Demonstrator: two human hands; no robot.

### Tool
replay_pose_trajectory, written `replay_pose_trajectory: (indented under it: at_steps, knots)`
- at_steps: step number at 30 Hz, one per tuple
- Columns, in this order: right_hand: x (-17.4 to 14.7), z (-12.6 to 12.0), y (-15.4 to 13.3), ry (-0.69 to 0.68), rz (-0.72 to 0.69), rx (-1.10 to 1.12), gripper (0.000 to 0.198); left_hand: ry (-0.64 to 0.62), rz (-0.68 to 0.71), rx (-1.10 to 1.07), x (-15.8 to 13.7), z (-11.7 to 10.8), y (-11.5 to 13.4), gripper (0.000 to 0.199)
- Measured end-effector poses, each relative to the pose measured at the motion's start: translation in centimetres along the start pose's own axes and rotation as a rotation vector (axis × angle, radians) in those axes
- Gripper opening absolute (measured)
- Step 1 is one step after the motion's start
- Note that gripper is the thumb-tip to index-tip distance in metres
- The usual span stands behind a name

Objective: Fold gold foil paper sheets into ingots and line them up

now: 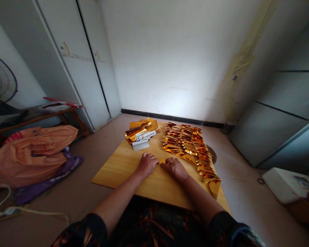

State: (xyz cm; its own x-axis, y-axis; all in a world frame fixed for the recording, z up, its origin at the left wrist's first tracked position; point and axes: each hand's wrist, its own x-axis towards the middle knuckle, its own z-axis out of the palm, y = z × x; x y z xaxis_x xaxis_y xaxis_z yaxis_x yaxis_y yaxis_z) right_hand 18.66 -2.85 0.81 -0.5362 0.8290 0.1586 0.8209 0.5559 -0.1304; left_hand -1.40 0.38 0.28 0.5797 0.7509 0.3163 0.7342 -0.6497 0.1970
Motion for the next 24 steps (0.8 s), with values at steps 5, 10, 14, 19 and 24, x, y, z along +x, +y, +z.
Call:
replay_pose_trajectory:
  at_steps: [5, 10, 14, 19, 24]
  knots:
    - [0.5, -0.2, 0.3, -0.052, -0.073, -0.079, 0.023, 0.009, 0.042, -0.022, -0.6, -0.1, -0.6, 0.019]
    - [0.9, -0.4, 0.3, -0.089, -0.09, -0.143, 0.025, 0.028, 0.085, -0.027, -1.0, 0.1, -1.1, 0.021]
    - [1.1, -0.6, 0.2, -0.091, -0.092, -0.112, 0.025, 0.012, 0.073, -0.019, -1.1, 0.0, -1.0, 0.022]
    - [1.2, -0.9, 0.1, -0.106, -0.079, -0.083, 0.023, 0.006, 0.068, -0.011, -1.1, -0.1, -0.9, 0.023]
    - [0.8, -1.2, 0.4, -0.097, -0.061, -0.027, 0.02, 0.01, 0.072, -0.004, -1.1, -0.1, -1.0, 0.022]
